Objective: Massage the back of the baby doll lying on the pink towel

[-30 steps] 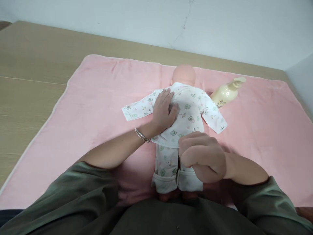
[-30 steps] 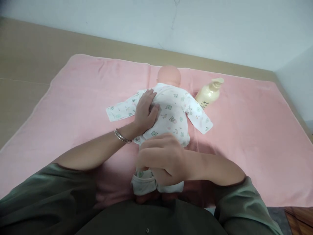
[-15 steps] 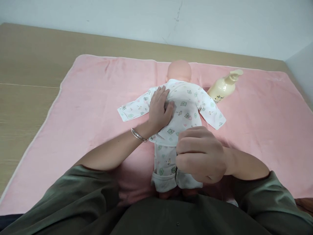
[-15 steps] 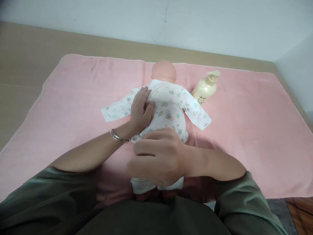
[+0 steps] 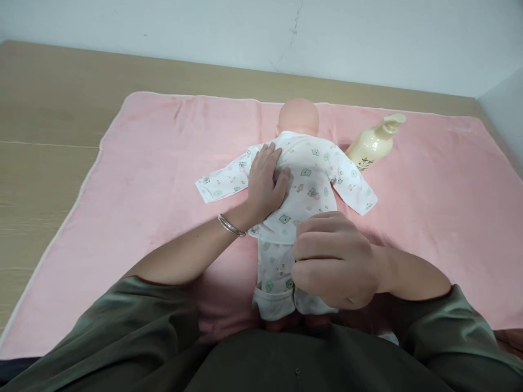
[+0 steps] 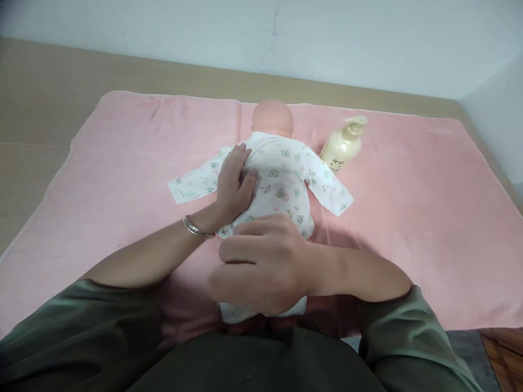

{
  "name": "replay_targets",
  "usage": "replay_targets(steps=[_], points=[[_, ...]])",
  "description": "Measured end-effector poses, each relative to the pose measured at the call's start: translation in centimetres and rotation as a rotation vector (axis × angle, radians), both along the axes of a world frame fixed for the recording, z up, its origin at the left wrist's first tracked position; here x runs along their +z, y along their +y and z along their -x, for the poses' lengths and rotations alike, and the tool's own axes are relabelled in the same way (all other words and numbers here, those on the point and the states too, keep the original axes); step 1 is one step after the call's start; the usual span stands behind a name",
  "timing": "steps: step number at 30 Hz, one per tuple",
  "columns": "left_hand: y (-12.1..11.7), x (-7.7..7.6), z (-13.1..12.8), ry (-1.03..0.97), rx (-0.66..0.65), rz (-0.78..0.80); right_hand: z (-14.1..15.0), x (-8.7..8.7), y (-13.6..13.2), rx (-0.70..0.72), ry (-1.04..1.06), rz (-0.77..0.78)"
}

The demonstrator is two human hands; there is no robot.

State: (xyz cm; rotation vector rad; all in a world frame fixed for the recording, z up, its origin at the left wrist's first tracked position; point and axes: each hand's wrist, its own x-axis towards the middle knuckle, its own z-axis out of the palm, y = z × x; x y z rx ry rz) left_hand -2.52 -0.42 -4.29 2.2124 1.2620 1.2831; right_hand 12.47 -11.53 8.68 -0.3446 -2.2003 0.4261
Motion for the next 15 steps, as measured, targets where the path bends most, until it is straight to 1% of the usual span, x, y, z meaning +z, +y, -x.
replay_targets(steps=[11, 15], points=[[0.08, -0.06, 0.04, 0.004, 0.004, -0.016, 0.28, -0.26, 0.04, 0.010, 0.049, 0.025], [0.16, -0.08, 0.11, 0.005, -0.006, -0.030, 0.22, 0.19, 0.05, -0.004, 0.055, -0.034]])
